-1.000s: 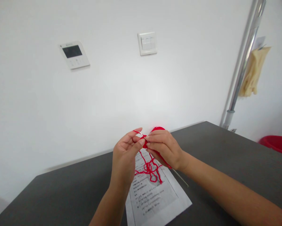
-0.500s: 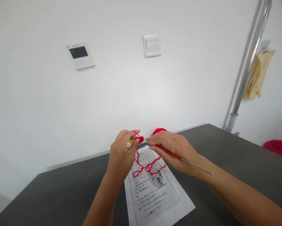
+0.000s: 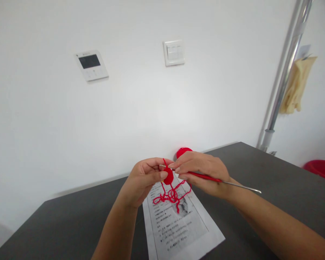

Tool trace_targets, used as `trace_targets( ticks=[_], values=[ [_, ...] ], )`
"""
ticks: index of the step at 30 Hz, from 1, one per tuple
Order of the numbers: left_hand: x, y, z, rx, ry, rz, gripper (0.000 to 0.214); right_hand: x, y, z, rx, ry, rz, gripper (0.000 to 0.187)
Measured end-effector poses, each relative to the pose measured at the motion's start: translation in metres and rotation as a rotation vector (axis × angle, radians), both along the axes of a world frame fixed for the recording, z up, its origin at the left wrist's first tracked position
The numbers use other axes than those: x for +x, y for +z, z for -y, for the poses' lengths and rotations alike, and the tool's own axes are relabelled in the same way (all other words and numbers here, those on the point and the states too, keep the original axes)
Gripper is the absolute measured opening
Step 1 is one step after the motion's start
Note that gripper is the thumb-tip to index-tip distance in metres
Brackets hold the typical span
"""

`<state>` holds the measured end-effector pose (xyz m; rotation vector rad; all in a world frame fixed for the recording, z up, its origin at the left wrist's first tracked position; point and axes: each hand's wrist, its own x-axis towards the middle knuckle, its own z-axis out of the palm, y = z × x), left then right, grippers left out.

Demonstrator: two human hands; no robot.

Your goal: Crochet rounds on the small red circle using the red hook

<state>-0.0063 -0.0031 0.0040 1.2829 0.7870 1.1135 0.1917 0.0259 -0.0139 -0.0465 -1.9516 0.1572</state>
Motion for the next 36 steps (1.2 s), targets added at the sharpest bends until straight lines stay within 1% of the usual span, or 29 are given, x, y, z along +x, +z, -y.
trace_targets(
  ticks=[1,2,4,7,10,11,12,13,16,17,19,22,25,27,30,31,32,33,34,36],
  values=[
    [0.0,0.0,0.001,-0.009,-0.016,0.013,0.026,0.001,0.001,0.0,0.115,-0.037,0.024,0.01],
    [0.0,0.0,0.002,-0.005,-0.013,0.015,0.026,0.001,0.001,-0.001,0.194,-0.068,0.033,0.011],
    [-0.001,0.001,0.003,0.032,0.038,-0.021,0.024,0.0,0.001,-0.002,0.272,-0.108,0.047,0.015],
    [-0.005,0.004,0.004,0.168,0.155,-0.209,0.018,-0.002,-0.001,-0.002,0.269,-0.118,0.086,0.016],
    [-0.007,0.007,0.006,0.397,0.335,-0.449,0.013,-0.002,-0.001,-0.001,0.183,-0.116,0.048,0.013],
    [-0.007,0.007,0.006,0.44,0.371,-0.49,0.014,-0.001,-0.001,-0.001,0.151,-0.11,0.028,0.013],
    [-0.007,0.007,0.006,0.446,0.383,-0.486,0.015,-0.001,-0.001,0.0,0.125,-0.099,0.014,0.013],
    [-0.006,0.007,0.006,0.413,0.369,-0.437,0.017,-0.001,-0.001,0.0,0.107,-0.085,0.006,0.013],
    [0.0,0.002,0.006,0.215,0.259,-0.185,0.027,-0.003,-0.001,0.0,0.093,-0.042,-0.021,0.012],
    [0.002,0.0,0.006,0.167,0.237,-0.12,0.032,-0.003,-0.001,0.0,0.09,-0.039,-0.03,0.012],
    [0.006,-0.003,0.007,0.128,0.223,-0.061,0.038,-0.005,-0.002,0.0,0.082,-0.051,-0.053,0.012],
    [0.012,-0.005,0.009,0.156,0.269,-0.045,0.038,-0.007,-0.005,0.001,0.078,-0.079,-0.09,0.012],
    [0.016,-0.004,0.015,0.221,0.38,-0.092,0.036,-0.01,-0.007,0.003,0.036,-0.076,-0.114,0.013],
    [0.019,-0.002,0.019,0.297,0.484,-0.175,0.034,-0.012,-0.008,0.006,-0.072,-0.082,-0.134,0.01],
    [0.023,-0.002,0.024,0.427,0.612,-0.322,0.037,-0.015,-0.009,0.011,-0.305,-0.066,-0.142,0.008],
    [0.024,-0.003,0.024,0.453,0.637,-0.345,0.039,-0.016,-0.01,0.012,-0.337,-0.061,-0.134,0.009],
    [0.025,-0.005,0.024,0.459,0.648,-0.341,0.041,-0.018,-0.012,0.011,-0.321,-0.07,-0.122,0.009],
    [0.027,-0.006,0.023,0.44,0.643,-0.304,0.043,-0.019,-0.016,0.01,-0.261,-0.096,-0.111,0.009],
    [0.028,-0.008,0.022,0.393,0.614,-0.237,0.045,-0.021,-0.019,0.007,-0.17,-0.142,-0.097,0.009],
    [0.03,-0.01,0.018,0.242,0.497,-0.041,0.048,-0.025,-0.027,0.0,0.009,-0.225,-0.071,0.009]
  ],
)
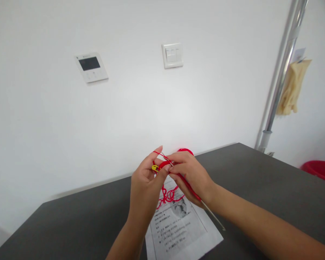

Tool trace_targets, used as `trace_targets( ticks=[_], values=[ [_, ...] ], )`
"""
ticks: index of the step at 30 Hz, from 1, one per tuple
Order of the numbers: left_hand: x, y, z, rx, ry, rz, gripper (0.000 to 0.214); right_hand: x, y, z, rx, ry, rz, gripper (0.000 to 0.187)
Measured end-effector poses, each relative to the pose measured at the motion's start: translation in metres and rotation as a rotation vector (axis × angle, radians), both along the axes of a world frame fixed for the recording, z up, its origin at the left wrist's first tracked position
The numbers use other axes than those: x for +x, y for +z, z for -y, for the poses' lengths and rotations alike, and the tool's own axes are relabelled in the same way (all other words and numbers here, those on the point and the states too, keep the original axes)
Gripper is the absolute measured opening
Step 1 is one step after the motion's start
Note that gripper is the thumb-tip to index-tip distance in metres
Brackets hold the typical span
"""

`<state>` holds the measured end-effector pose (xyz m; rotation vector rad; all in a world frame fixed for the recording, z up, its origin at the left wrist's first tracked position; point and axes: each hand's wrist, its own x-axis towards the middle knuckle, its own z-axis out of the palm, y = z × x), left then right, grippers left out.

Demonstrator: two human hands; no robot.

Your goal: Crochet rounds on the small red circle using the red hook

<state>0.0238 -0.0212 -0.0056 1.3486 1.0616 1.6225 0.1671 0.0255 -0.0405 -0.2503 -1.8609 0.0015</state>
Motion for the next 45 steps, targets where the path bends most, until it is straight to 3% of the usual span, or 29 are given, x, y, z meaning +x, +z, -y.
trace_targets(
  ticks=[3,5,8,11,15,21,29,35,41,45],
  values=[
    [-0.002,0.002,-0.005,-0.153,-0.251,0.257,0.045,-0.001,-0.003,-0.007,0.134,-0.026,0.002,0.008],
    [-0.007,0.006,-0.008,-0.205,-0.394,0.297,0.04,0.001,0.004,-0.005,0.156,0.042,-0.009,0.008],
    [-0.018,0.01,-0.01,-0.242,-0.57,0.274,0.039,0.009,0.019,0.004,0.016,0.184,-0.038,0.007],
    [-0.026,0.013,-0.008,-0.26,-0.641,0.265,0.04,0.015,0.029,0.012,-0.075,0.255,-0.041,0.005],
    [-0.026,0.014,-0.003,-0.237,-0.628,0.257,0.039,0.017,0.03,0.012,-0.016,0.271,-0.024,0.009],
    [-0.02,0.013,-0.002,-0.183,-0.514,0.248,0.038,0.019,0.03,0.01,0.12,0.183,0.033,0.013],
    [-0.029,0.023,0.003,-0.155,-0.564,0.325,0.037,0.021,0.03,0.02,-0.129,0.322,-0.05,0.008],
    [-0.03,0.025,0.001,-0.179,-0.61,0.355,0.03,0.027,0.035,0.021,-0.08,0.349,0.046,0.015],
    [-0.033,0.027,-0.001,-0.211,-0.565,0.274,0.024,0.024,0.03,0.018,-0.451,0.542,-0.137,0.005],
    [-0.033,0.023,0.0,-0.169,-0.446,0.174,0.025,0.017,0.025,0.017,-0.658,0.659,-0.28,0.008]
  ],
)
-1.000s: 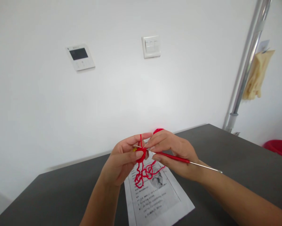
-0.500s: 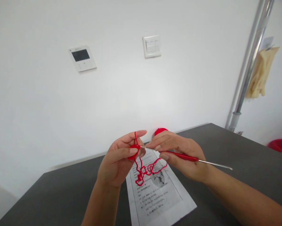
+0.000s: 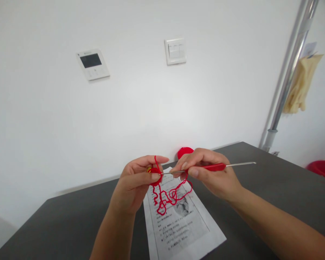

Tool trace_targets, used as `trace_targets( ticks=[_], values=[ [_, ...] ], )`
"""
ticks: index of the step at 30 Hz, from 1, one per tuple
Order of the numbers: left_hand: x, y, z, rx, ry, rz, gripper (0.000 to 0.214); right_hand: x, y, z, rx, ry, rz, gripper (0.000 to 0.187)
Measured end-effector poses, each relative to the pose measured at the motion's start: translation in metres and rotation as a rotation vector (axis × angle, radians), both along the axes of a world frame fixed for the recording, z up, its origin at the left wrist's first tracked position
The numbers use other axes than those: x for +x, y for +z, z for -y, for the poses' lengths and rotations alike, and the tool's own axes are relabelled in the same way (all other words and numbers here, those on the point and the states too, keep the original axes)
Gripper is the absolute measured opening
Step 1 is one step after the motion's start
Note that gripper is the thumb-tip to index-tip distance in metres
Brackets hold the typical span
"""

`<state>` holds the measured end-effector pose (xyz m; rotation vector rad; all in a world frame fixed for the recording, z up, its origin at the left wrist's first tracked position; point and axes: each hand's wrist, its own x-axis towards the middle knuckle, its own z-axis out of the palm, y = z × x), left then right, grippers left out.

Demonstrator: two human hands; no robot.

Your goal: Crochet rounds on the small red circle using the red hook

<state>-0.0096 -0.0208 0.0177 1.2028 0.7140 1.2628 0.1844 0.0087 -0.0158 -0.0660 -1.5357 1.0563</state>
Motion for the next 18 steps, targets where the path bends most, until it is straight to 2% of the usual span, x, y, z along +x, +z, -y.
trace_targets(
  ticks=[2,6,8,10,12,15,18],
  values=[
    [0.001,-0.003,0.001,0.033,0.054,-0.043,0.026,-0.002,-0.002,0.0,0.082,-0.071,-0.039,0.006],
    [0.003,-0.007,0.002,0.035,0.047,-0.085,0.027,-0.001,-0.002,-0.001,0.545,-0.382,0.085,0.009],
    [0.004,-0.007,0.003,0.025,0.028,-0.084,0.03,0.001,0.0,-0.004,0.745,-0.487,0.162,0.009],
    [0.005,-0.006,0.003,0.026,0.028,-0.09,0.031,0.003,0.002,-0.007,0.878,-0.549,0.205,0.008],
    [0.007,-0.006,0.004,0.025,0.04,-0.114,0.033,0.004,0.003,-0.01,0.945,-0.573,0.221,0.005],
    [0.01,-0.005,0.006,0.02,0.056,-0.142,0.036,0.005,0.004,-0.011,0.968,-0.554,0.243,0.005],
    [0.014,-0.004,0.009,0.011,0.07,-0.117,0.031,0.006,0.005,-0.008,0.858,-0.521,0.248,0.008]
  ],
)
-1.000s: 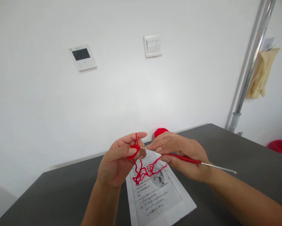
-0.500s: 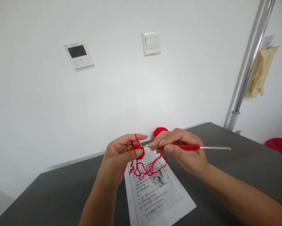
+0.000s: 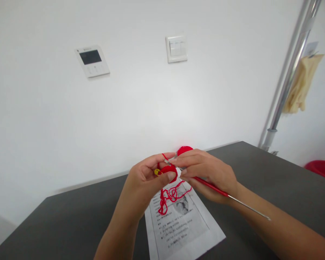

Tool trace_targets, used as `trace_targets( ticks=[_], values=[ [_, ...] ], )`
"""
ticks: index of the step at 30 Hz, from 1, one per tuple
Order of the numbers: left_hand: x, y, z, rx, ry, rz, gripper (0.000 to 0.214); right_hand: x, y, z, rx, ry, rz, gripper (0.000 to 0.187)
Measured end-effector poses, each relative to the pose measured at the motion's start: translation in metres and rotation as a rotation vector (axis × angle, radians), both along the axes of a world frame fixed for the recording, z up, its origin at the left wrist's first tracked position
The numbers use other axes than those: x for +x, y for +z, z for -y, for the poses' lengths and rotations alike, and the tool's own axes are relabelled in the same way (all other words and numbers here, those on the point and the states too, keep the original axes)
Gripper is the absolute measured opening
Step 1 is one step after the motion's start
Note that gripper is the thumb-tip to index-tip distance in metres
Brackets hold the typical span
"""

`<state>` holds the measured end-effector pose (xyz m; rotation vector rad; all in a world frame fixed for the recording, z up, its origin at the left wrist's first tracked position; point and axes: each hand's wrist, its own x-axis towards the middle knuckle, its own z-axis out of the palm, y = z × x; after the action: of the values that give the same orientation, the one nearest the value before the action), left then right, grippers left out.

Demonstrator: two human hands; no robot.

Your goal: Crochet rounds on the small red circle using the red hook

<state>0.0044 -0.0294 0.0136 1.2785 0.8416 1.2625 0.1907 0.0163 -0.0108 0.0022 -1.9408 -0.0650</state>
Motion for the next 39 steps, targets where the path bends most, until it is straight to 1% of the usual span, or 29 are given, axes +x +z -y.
trace_targets(
  ticks=[2,6,9,12,17,21,25,30,33,36,39],
  values=[
    [0.002,0.002,0.003,-0.009,0.039,0.019,0.026,0.0,0.0,0.003,-0.144,0.058,-0.046,0.009],
    [0.006,0.004,0.008,0.01,0.17,0.026,0.017,-0.002,-0.003,0.005,-0.461,0.254,-0.123,0.009],
    [0.007,0.005,0.008,0.041,0.212,0.005,0.014,-0.004,-0.006,0.004,-0.585,0.364,-0.16,0.009],
    [0.004,0.005,0.006,0.059,0.212,-0.039,0.019,-0.005,-0.007,0.001,-0.594,0.397,-0.184,0.012],
    [-0.002,0.004,0.002,0.093,0.174,-0.084,0.02,-0.004,-0.009,-0.002,-0.496,0.28,-0.198,0.015],
    [-0.005,0.004,0.002,0.081,0.158,-0.078,0.02,-0.003,-0.011,-0.003,-0.502,0.265,-0.185,0.012],
    [-0.004,0.005,0.004,0.086,0.184,-0.086,0.019,-0.001,-0.011,-0.003,-0.55,0.313,-0.168,0.009],
    [-0.002,0.008,0.007,0.085,0.239,-0.143,0.021,0.001,-0.008,-0.008,-0.655,0.459,-0.16,0.004],
    [-0.003,0.009,0.009,0.102,0.273,-0.191,0.021,0.004,-0.006,-0.01,-0.712,0.534,-0.122,0.008],
    [-0.006,0.008,0.008,0.131,0.28,-0.258,0.021,0.01,-0.003,-0.011,-0.691,0.542,-0.031,0.011],
    [-0.006,0.007,0.008,0.146,0.295,-0.293,0.023,0.017,0.001,-0.009,-0.623,0.485,0.064,0.009]
  ],
)
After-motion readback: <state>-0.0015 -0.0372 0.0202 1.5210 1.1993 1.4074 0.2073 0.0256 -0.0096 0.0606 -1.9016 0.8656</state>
